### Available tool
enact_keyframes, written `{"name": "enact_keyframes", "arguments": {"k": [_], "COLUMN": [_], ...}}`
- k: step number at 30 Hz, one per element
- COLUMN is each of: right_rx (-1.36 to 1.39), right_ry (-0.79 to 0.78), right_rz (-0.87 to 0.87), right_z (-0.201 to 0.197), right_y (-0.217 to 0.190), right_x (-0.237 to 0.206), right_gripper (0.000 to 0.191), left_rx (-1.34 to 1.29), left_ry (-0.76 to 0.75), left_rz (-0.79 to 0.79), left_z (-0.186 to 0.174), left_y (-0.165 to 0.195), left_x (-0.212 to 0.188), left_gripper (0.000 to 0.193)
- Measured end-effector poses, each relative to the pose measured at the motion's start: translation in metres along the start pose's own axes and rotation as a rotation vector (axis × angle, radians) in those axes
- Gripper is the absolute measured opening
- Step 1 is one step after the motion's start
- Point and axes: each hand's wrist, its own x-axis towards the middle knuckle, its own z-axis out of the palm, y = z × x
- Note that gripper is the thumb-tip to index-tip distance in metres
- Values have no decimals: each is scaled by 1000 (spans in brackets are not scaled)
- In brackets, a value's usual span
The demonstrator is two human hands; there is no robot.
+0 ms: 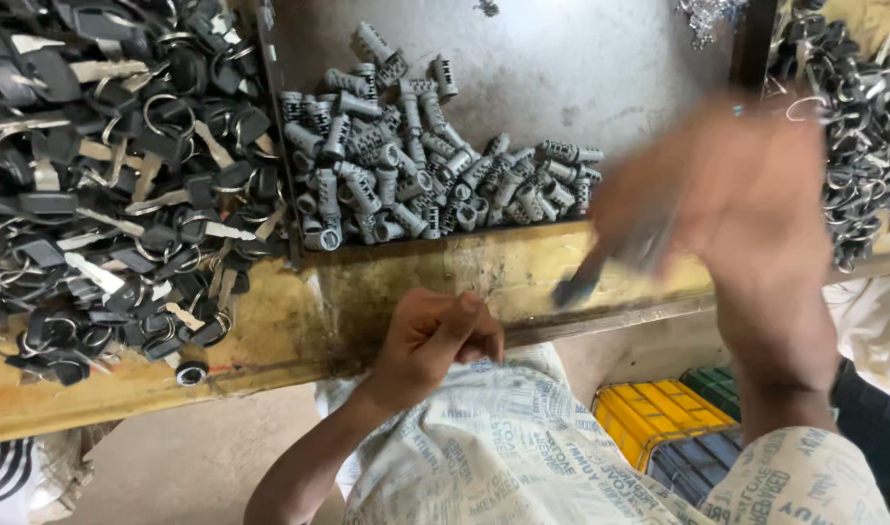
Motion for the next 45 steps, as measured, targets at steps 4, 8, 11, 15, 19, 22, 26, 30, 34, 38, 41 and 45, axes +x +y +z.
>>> {"name": "enact_keyframes", "arguments": {"k": [4,8,11,15,19,22,26,30,34,38,41,45], "right_rx": [-334,-746,-969,-1412,-1365,-1244,-1190,-1282,-1418,-1191,-931,-1077], "right_ry": [360,386,474,453,416,411,497,485,491,406,428,313], "right_rz": [44,38,234,177,115,167,159,122,133,147,99,-237], "right_z": [-1,-15,-36,-44,-40,-46,-53,-46,-37,-12,52,103], "right_y": [25,41,57,84,94,93,89,101,109,68,24,24], "right_x": [2,5,13,15,-5,-15,-20,-18,-7,-1,-20,-38], "right_gripper": [32,33,16,16,14,15,20,18,13,8,9,24], "left_rx": [-40,1,8,47,33,3,25,67,124,134,154,-38], "left_ry": [156,165,175,189,164,182,188,197,227,311,422,467], "left_rz": [-11,-28,-29,-34,-16,-107,-113,-79,-37,-135,-25,118], "left_z": [-1,-4,-6,-6,-4,-3,-2,0,5,12,20,30], "left_y": [2,4,4,6,10,13,13,13,18,25,26,18], "left_x": [2,3,4,5,10,12,12,13,15,15,14,13], "left_gripper": [53,49,48,47,46,45,46,45,45,32,18,22]}}
